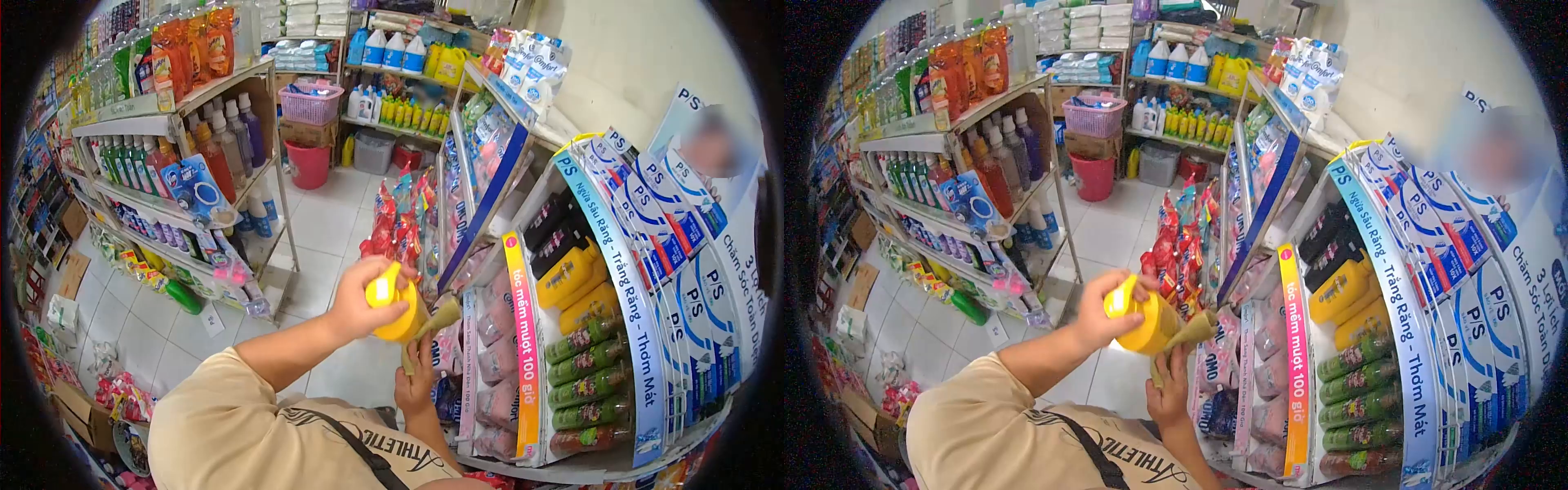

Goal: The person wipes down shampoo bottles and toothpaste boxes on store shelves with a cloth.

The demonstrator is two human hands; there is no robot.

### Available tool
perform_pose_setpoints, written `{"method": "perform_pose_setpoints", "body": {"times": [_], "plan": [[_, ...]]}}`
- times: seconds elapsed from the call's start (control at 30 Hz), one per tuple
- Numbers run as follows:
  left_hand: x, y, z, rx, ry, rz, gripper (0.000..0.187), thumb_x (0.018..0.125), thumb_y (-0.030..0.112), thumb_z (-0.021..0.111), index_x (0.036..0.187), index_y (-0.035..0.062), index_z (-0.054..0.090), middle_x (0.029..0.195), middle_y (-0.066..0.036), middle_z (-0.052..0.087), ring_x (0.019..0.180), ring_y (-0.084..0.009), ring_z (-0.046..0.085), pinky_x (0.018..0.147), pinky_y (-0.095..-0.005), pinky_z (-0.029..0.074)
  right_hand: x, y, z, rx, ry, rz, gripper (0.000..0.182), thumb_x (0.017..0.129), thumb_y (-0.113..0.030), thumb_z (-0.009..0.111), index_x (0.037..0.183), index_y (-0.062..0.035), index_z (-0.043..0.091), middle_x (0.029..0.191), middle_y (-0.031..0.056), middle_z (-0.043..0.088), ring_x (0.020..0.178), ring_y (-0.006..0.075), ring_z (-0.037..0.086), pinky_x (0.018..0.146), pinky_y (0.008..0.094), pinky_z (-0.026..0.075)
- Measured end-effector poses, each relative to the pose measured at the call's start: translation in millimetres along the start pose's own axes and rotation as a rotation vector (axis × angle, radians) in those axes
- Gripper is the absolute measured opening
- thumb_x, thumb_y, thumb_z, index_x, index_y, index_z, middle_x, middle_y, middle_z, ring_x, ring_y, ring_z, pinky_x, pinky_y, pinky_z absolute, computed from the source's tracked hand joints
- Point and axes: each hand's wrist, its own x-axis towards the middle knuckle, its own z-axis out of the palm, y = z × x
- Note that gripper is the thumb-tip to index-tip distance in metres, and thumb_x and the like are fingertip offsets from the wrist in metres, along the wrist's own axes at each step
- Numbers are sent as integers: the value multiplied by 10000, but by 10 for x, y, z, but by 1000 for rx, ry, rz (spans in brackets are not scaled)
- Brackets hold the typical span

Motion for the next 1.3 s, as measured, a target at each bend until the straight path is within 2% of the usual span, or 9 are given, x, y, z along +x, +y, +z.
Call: {"method": "perform_pose_setpoints", "body": {"times": [0.2, 0.33, 0.53, 0.6, 0.73, 0.83, 0.9, 1.1, 1.3], "plan": [[-240, 25, 154, 115, -530, -108, 230, 668, 141, 691, 824, 24, 568, 875, -77, 611, 867, -180, 575, 784, -312, 441, 14, -83, 60, 198, 160, 79, 521, 832, -222, 441, 1297, -3, 356, 1359, 239, 269, 1259, 406, 251, 1040, 427, 183], [-363, -266, 115, -208, -117, -596, 164, 709, 104, 662, 823, 19, 582, 783, -43, 588, 700, -115, 556, 637, -251, 442, 66, -207, -3, 123, -22, -24, 527, 822, -247, 466, 1291, -22, 383, 1346, 223, 303, 1242, 404, 284, 1040, 418, 192], [106, -9, -111, -411, 304, -287, 210, 699, 132, 633, 819, -5, 529, 791, -82, 560, 879, -248, 568, 850, -374, 432, 119, -359, 54, -107, -343, -58, 461, 783, -240, 528, 1222, -106, 490, 1308, 202, 355, 1231, 441, 248, 1000, 529, 163], [137, 133, -107, -364, 262, -203, 246, 690, 172, 650, 802, 2, 510, 779, -81, 544, 896, -271, 560, 871, -406, 417, -32, -312, 149, 60, -322, 201, 488, 789, -258, 541, 1247, -108, 460, 1312, 230, 323, 1238, 458, 207, 994, 568, 138], [-50, 127, -52, -290, -103, -187, 252, 679, 166, 685, 800, 4, 535, 805, -89, 561, 945, -270, 560, 851, -391, 424, 3, -113, 47, -301, 43, -171, 584, 834, -288, 489, 1354, -123, 282, 1332, 282, 261, 1250, 465, 199, 1044, 441, 140], [-230, 72, 88, -127, -506, -179, 202, 671, 137, 681, 788, -1, 590, 837, -117, 604, 931, -265, 571, 822, -369, 428, 70, -76, -53, 406, -72, -23, 618, 881, -382, 391, 1380, -82, 184, 1357, 257, 242, 1269, 434, 191, 1049, 428, 126], [-314, 0, 134, -177, -508, -167, 189, 659, 139, 675, 770, 4, 602, 823, -122, 615, 951, -285, 560, 838, -390, 415, 232, -367, -100, 1077, 9, 618, 616, 912, -407, 322, 1329, 37, 232, 1396, 143, 234, 1294, 217, 215, 1048, 326, 178], [91, -48, -122, -402, -483, 46, 213, 662, 210, 652, 752, 20, 618, 752, -79, 617, 1023, -303, 500, 932, -451, 315, 9, 221, -230, 1132, -319, 723, 553, 925, -275, 371, 1353, 28, 197, 1332, 108, 353, 1221, 180, 353, 1001, 311, 275], [116, -314, 35, -566, -481, -169, 243, 691, 241, 624, 734, 2, 612, 741, -105, 604, 1021, -271, 498, 933, -429, 323, -244, 277, -31, 1360, -540, 729, 846, 711, -512, 632, 1310, -10, 308, 1290, 93, 402, 1179, 184, 393, 973, 317, 316]]}}
